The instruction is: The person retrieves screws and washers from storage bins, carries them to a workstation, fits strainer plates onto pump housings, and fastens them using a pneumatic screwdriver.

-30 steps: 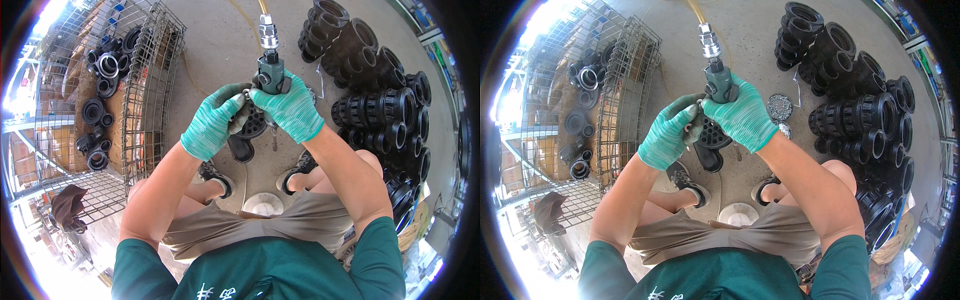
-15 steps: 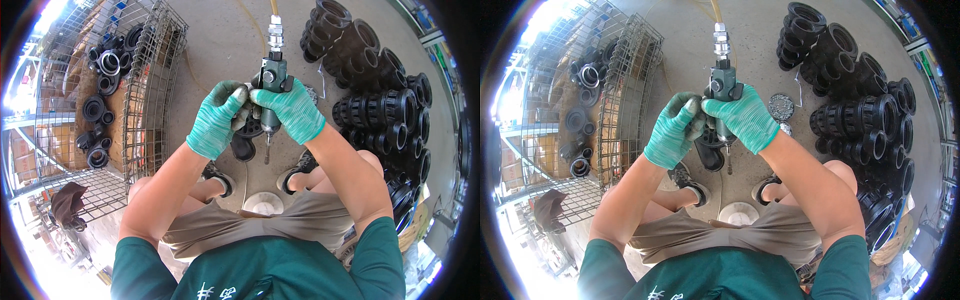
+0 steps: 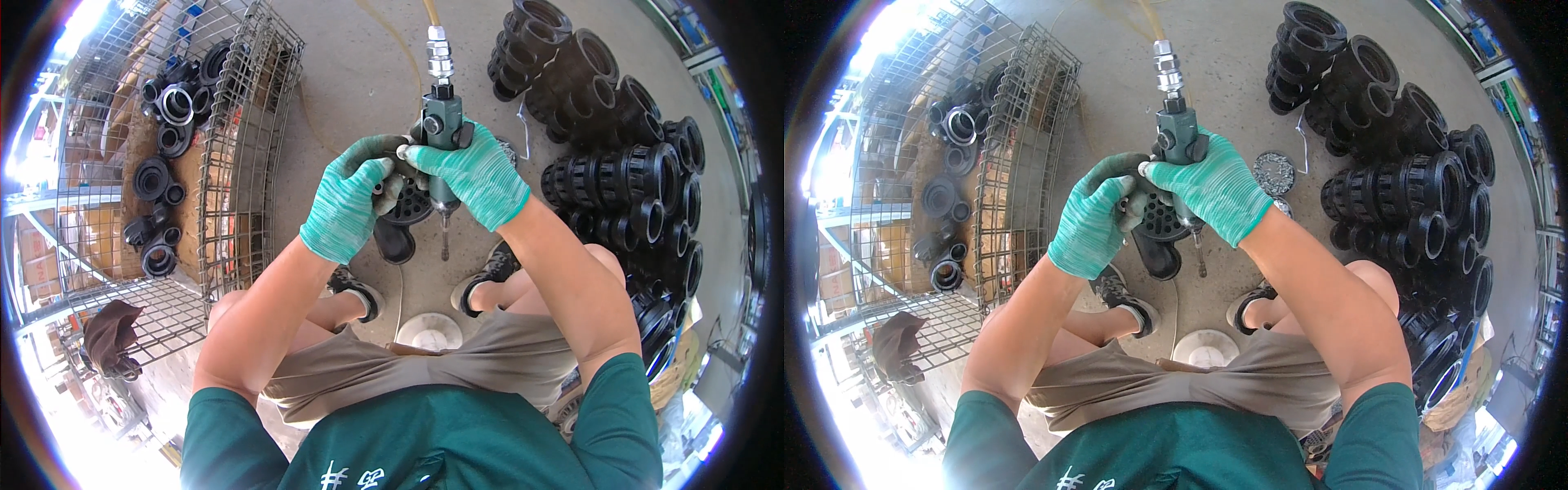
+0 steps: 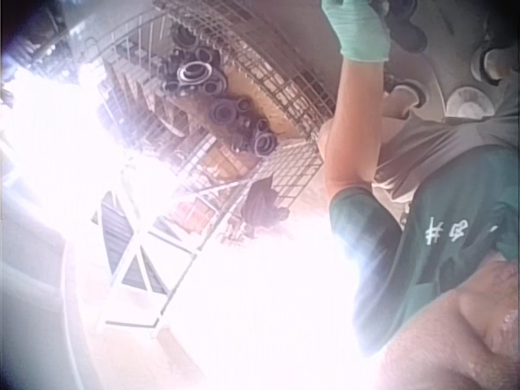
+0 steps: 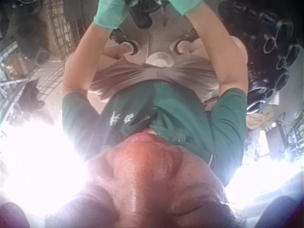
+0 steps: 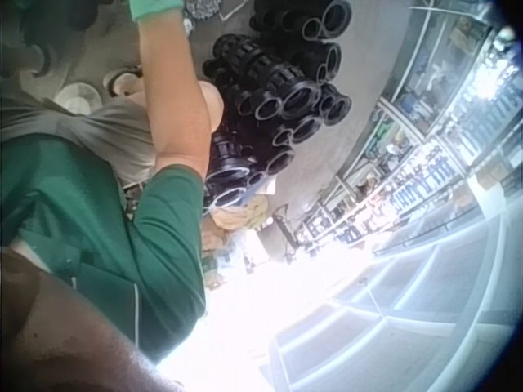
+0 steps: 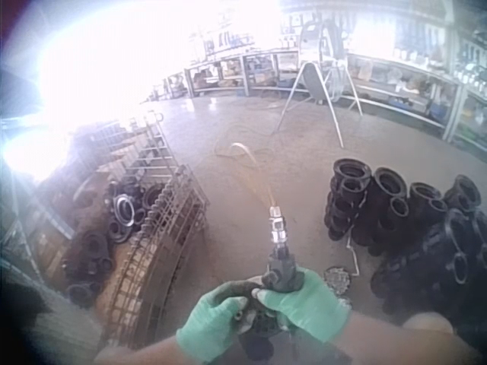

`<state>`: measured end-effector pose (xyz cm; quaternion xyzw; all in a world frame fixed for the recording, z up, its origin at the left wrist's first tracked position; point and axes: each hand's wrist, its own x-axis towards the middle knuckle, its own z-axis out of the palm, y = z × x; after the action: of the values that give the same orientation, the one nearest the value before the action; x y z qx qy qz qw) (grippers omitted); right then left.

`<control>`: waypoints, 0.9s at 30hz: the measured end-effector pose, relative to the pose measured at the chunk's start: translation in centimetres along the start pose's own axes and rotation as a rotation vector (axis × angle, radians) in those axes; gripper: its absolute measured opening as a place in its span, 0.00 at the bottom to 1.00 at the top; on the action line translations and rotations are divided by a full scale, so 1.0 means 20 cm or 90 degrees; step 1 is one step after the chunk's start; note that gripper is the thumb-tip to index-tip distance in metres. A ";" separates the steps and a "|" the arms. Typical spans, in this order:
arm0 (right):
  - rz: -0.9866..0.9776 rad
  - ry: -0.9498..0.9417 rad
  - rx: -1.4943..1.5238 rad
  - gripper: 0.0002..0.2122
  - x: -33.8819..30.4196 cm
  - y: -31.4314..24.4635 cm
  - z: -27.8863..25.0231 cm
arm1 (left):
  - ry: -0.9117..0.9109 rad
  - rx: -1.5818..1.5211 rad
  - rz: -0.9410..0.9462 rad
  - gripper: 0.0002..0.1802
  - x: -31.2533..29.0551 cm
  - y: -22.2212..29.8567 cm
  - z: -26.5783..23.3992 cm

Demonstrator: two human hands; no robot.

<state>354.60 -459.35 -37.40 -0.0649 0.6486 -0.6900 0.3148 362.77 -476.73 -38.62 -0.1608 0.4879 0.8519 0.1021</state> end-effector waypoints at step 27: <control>0.045 0.037 0.249 0.08 -0.01 -0.06 -0.04 | 0.103 0.108 -0.030 0.13 -0.05 0.00 -0.01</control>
<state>353.91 -458.69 -36.25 0.0402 0.5132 -0.7927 0.3264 363.74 -476.90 -38.36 -0.2315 0.5608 0.7892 0.0956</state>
